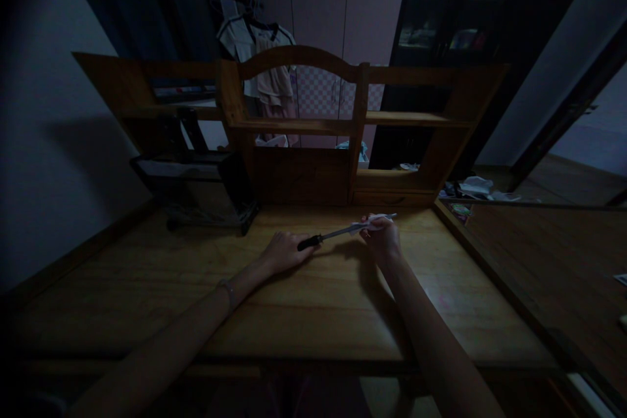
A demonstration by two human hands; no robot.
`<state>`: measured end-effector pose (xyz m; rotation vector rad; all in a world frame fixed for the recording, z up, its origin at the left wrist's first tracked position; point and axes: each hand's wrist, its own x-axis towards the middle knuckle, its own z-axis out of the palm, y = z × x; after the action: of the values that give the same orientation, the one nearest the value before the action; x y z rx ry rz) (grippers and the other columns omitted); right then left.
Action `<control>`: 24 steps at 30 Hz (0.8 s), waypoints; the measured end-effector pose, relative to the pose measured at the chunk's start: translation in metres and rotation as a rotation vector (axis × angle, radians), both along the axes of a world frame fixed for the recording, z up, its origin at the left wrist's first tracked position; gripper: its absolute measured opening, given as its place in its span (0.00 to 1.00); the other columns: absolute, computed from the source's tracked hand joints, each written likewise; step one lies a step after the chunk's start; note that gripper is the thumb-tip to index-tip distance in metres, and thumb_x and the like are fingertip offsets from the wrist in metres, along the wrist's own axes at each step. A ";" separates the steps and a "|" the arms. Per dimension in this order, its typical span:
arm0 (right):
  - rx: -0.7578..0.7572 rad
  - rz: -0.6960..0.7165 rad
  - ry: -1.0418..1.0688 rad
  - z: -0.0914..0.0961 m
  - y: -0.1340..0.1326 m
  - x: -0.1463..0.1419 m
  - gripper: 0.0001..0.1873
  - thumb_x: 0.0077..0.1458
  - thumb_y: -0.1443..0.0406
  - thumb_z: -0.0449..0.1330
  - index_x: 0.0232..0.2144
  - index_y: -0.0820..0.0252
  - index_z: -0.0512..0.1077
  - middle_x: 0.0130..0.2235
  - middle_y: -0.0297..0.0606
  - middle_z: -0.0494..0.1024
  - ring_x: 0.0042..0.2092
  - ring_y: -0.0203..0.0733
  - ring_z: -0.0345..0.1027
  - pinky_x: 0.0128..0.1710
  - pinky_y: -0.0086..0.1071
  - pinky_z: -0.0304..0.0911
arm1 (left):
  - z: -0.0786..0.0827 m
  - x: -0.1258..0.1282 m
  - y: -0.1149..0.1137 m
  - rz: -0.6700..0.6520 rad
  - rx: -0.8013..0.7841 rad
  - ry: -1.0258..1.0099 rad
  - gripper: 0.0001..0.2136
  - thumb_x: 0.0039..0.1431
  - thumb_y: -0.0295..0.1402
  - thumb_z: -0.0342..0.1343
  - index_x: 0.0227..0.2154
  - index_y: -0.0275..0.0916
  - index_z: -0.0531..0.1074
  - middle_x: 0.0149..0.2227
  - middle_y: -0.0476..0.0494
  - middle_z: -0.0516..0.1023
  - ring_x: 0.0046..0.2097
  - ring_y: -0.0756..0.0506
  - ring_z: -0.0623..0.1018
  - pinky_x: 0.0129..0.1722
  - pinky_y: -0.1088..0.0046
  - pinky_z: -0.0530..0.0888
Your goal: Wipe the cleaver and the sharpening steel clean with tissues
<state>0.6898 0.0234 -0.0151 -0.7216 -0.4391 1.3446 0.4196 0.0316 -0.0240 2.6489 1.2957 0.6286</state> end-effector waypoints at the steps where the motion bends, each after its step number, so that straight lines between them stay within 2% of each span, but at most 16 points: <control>1: -0.004 -0.005 0.006 -0.001 0.000 0.001 0.08 0.35 0.73 0.56 0.23 0.59 0.66 0.27 0.35 0.73 0.32 0.38 0.70 0.23 0.26 0.64 | 0.000 0.000 0.000 0.002 0.000 0.009 0.20 0.62 0.49 0.48 0.41 0.42 0.78 0.36 0.38 0.81 0.36 0.39 0.79 0.34 0.69 0.66; 6: -0.022 -0.038 0.024 -0.006 0.002 0.005 0.09 0.36 0.74 0.56 0.24 0.60 0.65 0.27 0.35 0.73 0.28 0.37 0.68 0.18 0.24 0.61 | 0.001 0.000 0.000 0.012 0.010 0.046 0.19 0.62 0.49 0.48 0.42 0.44 0.78 0.36 0.39 0.81 0.37 0.40 0.80 0.34 0.69 0.67; 12: -0.002 -0.197 0.009 -0.010 0.003 0.013 0.08 0.36 0.74 0.53 0.24 0.61 0.63 0.25 0.36 0.71 0.23 0.35 0.65 0.15 0.23 0.57 | 0.001 0.000 -0.001 0.011 0.009 0.076 0.19 0.62 0.49 0.47 0.42 0.44 0.78 0.36 0.41 0.81 0.37 0.40 0.80 0.34 0.69 0.67; 24: -0.050 -0.381 0.017 -0.006 0.002 0.024 0.05 0.39 0.72 0.52 0.24 0.62 0.64 0.23 0.35 0.71 0.21 0.34 0.65 0.14 0.21 0.54 | 0.003 0.001 -0.002 0.006 -0.027 0.043 0.20 0.61 0.49 0.48 0.42 0.44 0.78 0.37 0.40 0.82 0.37 0.41 0.79 0.35 0.69 0.67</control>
<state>0.7140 0.0257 -0.0207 -0.7898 -0.2385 1.0046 0.4202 0.0292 -0.0213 2.6523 1.3140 0.5541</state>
